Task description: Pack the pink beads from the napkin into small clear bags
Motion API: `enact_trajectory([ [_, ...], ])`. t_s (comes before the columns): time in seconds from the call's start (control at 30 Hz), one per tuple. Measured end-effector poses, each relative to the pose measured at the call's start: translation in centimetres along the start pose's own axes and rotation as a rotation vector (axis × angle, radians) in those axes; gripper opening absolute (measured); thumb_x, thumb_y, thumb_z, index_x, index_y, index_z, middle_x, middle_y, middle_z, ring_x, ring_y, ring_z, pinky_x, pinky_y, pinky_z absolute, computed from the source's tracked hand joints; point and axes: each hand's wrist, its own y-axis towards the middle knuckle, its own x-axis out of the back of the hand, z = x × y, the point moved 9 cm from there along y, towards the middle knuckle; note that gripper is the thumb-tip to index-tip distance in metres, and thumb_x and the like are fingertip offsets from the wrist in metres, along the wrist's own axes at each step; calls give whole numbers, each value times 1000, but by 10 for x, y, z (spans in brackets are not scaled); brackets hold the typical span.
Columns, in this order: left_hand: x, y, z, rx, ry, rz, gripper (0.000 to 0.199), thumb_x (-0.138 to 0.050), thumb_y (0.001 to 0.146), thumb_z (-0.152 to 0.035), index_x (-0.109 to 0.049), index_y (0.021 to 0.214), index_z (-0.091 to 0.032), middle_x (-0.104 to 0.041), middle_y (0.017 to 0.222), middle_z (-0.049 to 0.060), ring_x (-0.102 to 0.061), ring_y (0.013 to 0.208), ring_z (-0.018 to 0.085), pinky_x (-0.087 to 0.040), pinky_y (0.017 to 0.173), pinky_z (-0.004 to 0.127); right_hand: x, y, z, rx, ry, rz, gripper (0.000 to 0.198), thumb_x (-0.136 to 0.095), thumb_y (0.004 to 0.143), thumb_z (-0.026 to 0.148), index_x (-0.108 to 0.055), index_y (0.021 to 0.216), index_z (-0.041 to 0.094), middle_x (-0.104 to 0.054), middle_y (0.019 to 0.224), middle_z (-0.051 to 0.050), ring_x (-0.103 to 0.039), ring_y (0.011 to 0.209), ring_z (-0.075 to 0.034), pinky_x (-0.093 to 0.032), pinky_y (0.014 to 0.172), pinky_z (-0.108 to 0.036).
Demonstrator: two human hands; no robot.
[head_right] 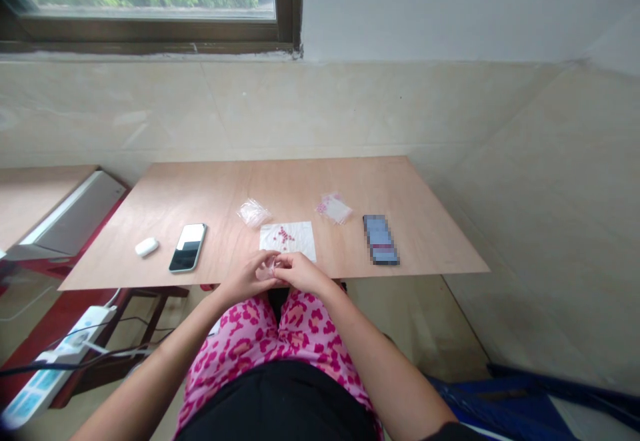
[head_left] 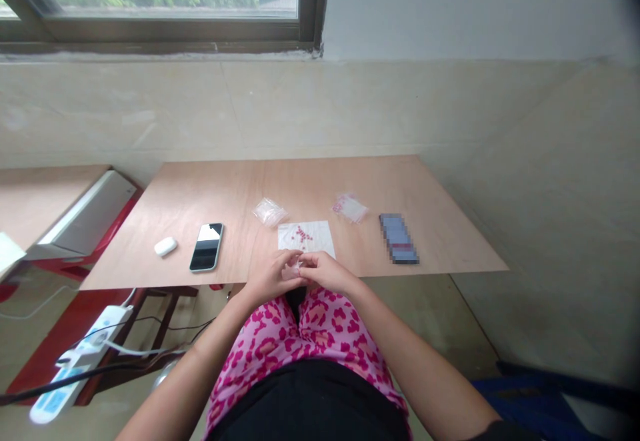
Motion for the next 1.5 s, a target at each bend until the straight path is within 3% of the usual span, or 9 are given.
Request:
enact_trajectory([
  [0.2,22,20,21,83,147,-44,47,-72,88,-42,-61,129,-22,-68,123,11,-67,104,28,-55,91,42,28,3,-8,-85,-4,-149,36,-69,91,39,-70,120,18,-72,87,-5,-65,72,-16,-52,64,-25],
  [0.33,33,41,41,73,327,-58,45,-73,87,-41,-64,126,-20,-65,129,15,-63,116,33,-51,98,47,55,3,-5,-70,-125,-279,36,-69,91,37,-70,120,16,-70,82,-5,-67,73,-17,-52,64,-25],
  [0.43,34,54,54,93,432,-17,51,-75,84,-40,-64,129,-18,-65,127,17,-63,113,35,-51,96,46,68,1,0,-33,-227,-335,36,-67,92,37,-71,120,15,-71,82,-5,-67,74,-18,-52,68,-28],
  [0.67,28,73,48,51,599,117,41,-77,81,-38,-70,114,-17,-69,113,17,-65,105,35,-50,90,42,87,-6,6,-3,-630,-456,34,-67,91,34,-73,120,18,-76,97,-9,-70,82,-22,-52,79,-32],
  [0.8,24,81,45,50,644,168,31,-79,78,-36,-72,100,-16,-70,105,16,-66,96,33,-51,84,41,91,-4,8,48,-788,-511,38,-67,90,31,-71,123,14,-73,115,-15,-68,106,-27,-50,98,-37],
  [0.9,22,85,45,47,644,178,27,-82,76,-37,-71,93,-18,-70,103,14,-65,94,32,-51,84,40,90,-1,7,96,-854,-531,47,-68,88,29,-66,131,12,-65,133,-18,-57,129,-30,-40,114,-42],
  [1.0,21,88,46,44,648,187,26,-82,75,-38,-71,89,-19,-70,98,13,-65,93,31,-51,84,40,88,5,-2,93,-850,-511,60,-68,87,31,-58,142,11,-54,148,-21,-48,141,-32,-34,120,-46],
  [1.17,20,92,44,43,665,199,24,-83,74,-37,-71,82,-18,-69,92,13,-64,91,33,-50,86,42,79,11,-12,97,-846,-450,70,-68,87,33,-49,149,9,-46,155,-22,-41,146,-33,-31,123,-47],
  [1.5,9,98,44,66,728,217,29,-91,68,-38,-75,81,-17,-70,95,19,-64,96,39,-45,91,50,71,13,-14,91,-880,-399,70,-67,87,30,-48,151,7,-43,157,-23,-37,149,-33,-29,124,-46],
])
